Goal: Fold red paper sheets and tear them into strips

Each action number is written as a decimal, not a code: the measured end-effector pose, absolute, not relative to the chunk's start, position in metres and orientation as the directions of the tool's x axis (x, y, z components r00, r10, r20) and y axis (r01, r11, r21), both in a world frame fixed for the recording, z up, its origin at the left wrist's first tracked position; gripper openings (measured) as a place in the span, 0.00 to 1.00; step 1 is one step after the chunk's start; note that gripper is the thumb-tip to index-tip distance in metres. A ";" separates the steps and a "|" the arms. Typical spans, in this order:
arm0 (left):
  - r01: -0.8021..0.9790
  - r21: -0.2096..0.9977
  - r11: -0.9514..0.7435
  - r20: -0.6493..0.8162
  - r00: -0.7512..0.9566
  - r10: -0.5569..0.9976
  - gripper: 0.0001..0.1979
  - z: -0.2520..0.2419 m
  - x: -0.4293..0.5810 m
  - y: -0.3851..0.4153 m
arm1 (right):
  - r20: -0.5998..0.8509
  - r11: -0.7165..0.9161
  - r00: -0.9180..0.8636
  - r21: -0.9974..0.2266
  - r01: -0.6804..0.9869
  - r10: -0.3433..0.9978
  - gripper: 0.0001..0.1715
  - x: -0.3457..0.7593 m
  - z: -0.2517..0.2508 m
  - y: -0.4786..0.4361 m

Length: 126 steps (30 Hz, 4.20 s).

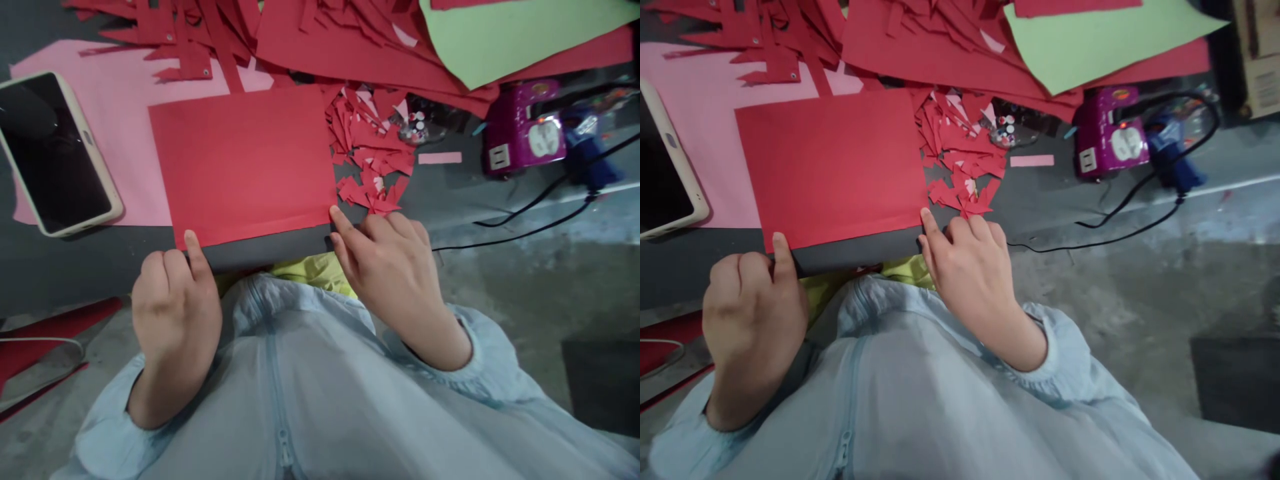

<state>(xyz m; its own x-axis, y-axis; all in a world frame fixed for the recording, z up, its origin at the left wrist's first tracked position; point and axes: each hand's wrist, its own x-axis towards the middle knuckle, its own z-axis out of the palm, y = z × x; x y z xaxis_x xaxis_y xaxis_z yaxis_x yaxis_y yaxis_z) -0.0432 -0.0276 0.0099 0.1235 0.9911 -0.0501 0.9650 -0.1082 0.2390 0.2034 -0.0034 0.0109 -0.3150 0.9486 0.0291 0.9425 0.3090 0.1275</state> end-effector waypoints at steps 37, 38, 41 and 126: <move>0.942 -0.249 -0.227 -0.059 0.219 0.974 0.25 0.019 -0.044 -0.025 | 0.027 0.293 -0.296 0.071 0.953 0.955 0.23 0.208 0.008 -0.001; 0.949 -0.226 -0.220 -0.083 0.206 0.975 0.25 0.020 -0.043 -0.024 | 0.026 0.288 -0.290 0.071 0.955 0.957 0.23 0.211 0.008 -0.001; 0.964 -0.187 -0.191 -0.111 0.173 0.979 0.25 0.022 -0.043 -0.024 | 0.018 0.300 -0.302 0.063 0.952 0.953 0.24 0.215 0.007 -0.001; 0.802 0.465 -0.374 0.085 0.381 0.921 0.09 0.075 -0.115 0.088 | 0.227 0.380 -0.331 -0.758 0.530 0.916 0.03 0.174 0.053 0.148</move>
